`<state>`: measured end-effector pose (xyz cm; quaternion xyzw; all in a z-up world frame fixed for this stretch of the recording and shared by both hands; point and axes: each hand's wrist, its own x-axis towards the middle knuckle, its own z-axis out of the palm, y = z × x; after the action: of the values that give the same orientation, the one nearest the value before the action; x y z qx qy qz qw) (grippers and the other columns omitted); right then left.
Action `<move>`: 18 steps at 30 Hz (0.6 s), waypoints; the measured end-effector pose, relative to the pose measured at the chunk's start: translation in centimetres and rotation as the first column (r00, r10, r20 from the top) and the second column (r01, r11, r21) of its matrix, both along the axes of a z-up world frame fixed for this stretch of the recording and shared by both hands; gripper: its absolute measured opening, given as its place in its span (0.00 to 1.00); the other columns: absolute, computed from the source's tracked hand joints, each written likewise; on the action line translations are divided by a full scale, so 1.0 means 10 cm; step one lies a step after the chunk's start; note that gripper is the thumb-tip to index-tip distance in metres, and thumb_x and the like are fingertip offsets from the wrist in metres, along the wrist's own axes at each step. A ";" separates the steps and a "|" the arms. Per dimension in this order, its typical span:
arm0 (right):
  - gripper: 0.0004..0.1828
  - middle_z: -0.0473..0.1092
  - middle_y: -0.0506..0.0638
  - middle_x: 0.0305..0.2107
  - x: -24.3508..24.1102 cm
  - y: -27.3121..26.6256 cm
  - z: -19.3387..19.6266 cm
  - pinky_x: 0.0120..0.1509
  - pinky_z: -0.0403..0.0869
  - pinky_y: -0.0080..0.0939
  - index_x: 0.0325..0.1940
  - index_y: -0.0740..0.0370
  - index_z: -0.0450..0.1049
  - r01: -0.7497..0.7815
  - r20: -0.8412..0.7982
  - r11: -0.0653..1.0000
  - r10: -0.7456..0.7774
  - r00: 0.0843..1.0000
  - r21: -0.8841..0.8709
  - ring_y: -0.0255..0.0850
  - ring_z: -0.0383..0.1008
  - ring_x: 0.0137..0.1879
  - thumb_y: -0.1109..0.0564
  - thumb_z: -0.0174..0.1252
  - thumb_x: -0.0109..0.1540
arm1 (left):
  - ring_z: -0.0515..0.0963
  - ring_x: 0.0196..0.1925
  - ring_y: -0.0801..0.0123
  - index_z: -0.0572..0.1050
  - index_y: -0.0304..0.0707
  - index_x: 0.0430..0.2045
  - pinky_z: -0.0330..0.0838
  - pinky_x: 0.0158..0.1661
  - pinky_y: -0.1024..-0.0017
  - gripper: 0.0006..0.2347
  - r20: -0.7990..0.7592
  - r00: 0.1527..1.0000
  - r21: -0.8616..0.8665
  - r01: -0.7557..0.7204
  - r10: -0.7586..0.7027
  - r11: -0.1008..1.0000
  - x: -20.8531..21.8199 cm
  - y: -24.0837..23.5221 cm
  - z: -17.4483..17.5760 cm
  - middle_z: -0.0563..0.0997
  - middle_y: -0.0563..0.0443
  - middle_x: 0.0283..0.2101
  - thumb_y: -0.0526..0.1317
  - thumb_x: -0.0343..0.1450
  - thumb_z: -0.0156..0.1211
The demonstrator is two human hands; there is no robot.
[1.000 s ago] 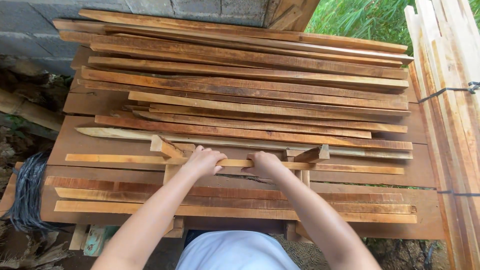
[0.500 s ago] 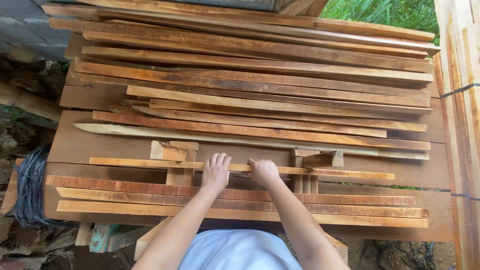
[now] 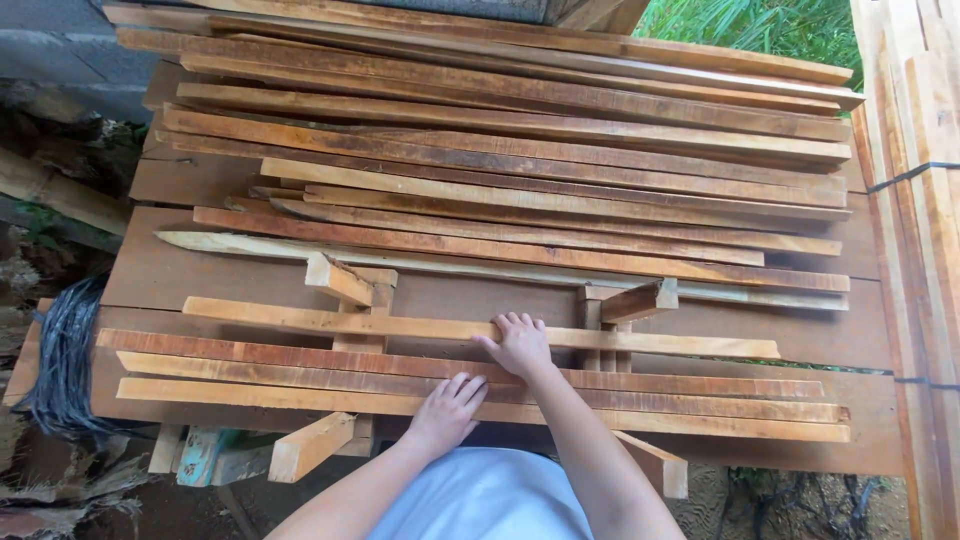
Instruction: The person unties a bundle of wooden planks using black straps and then proceeds to stack and arrange the planks on a wooden workbench. They handle the planks one by one, aligning them neatly on the surface.
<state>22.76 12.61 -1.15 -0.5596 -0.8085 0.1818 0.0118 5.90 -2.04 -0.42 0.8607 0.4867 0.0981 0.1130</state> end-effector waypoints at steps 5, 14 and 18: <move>0.35 0.76 0.51 0.46 0.01 -0.07 0.01 0.64 0.61 0.52 0.52 0.51 0.79 0.031 -0.022 0.998 -0.032 0.999 -0.059 0.49 0.72 0.55 0.24 0.54 0.59 | 0.64 0.66 0.52 0.70 0.34 0.58 0.61 0.62 0.59 0.28 -0.003 0.999 -0.008 -0.038 0.038 0.999 0.04 -0.01 0.10 0.68 0.45 0.65 0.43 0.62 0.66; 0.28 0.76 0.47 0.49 0.22 -0.18 -0.08 0.67 0.63 0.53 0.57 0.46 0.76 -0.030 0.016 0.969 0.034 0.999 -0.245 0.46 0.72 0.59 0.29 0.47 0.65 | 0.63 0.67 0.54 0.69 0.38 0.59 0.63 0.61 0.60 0.27 -0.053 0.999 -0.067 -0.008 0.005 0.998 0.03 0.03 0.08 0.67 0.49 0.66 0.45 0.64 0.66; 0.29 0.75 0.42 0.51 0.20 -0.10 -0.12 0.69 0.63 0.56 0.60 0.37 0.74 -0.030 0.077 0.908 0.068 0.995 -0.417 0.44 0.72 0.62 0.26 0.42 0.66 | 0.63 0.68 0.57 0.70 0.44 0.58 0.65 0.60 0.63 0.27 -0.110 0.994 -0.131 0.016 -0.031 0.991 -0.01 0.07 0.00 0.68 0.53 0.64 0.48 0.64 0.68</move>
<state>24.75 11.66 -2.39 -0.5366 -0.7647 0.3246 -0.1483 5.80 -1.34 -0.43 0.8612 0.4875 0.0167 0.1426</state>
